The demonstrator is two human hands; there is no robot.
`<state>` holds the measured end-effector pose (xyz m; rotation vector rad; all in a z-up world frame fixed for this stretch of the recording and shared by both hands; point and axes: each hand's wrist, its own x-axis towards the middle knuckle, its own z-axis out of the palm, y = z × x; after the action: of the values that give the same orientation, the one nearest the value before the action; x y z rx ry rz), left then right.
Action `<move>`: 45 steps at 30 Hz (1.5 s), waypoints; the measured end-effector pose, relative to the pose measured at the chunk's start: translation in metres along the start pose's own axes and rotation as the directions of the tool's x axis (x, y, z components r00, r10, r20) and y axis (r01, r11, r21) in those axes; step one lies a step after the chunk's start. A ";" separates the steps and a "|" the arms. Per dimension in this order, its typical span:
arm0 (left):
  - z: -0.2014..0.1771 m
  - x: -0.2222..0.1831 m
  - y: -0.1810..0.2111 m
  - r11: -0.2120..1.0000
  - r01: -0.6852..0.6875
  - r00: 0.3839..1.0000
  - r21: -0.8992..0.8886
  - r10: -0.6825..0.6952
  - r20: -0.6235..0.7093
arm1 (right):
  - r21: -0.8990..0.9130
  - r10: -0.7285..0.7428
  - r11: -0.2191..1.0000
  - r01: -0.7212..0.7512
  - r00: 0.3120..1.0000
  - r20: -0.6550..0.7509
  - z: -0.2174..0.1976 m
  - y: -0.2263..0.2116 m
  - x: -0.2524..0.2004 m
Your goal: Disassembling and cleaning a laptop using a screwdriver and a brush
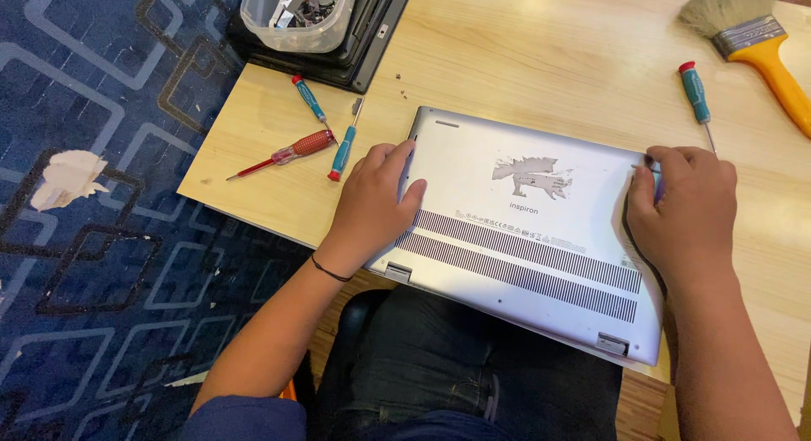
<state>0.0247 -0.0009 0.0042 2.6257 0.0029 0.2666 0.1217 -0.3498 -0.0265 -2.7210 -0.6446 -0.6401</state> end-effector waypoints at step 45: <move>-0.001 -0.007 -0.005 0.987 -0.111 0.992 -0.112 0.104 -0.069 | 0.489 0.375 0.799 -0.349 0.926 0.048 -0.071 0.006 -0.025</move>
<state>0.0176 0.0037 0.0018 2.5045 -0.1293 0.3752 0.0790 -0.3892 0.0221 -2.2448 -0.2113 -0.3800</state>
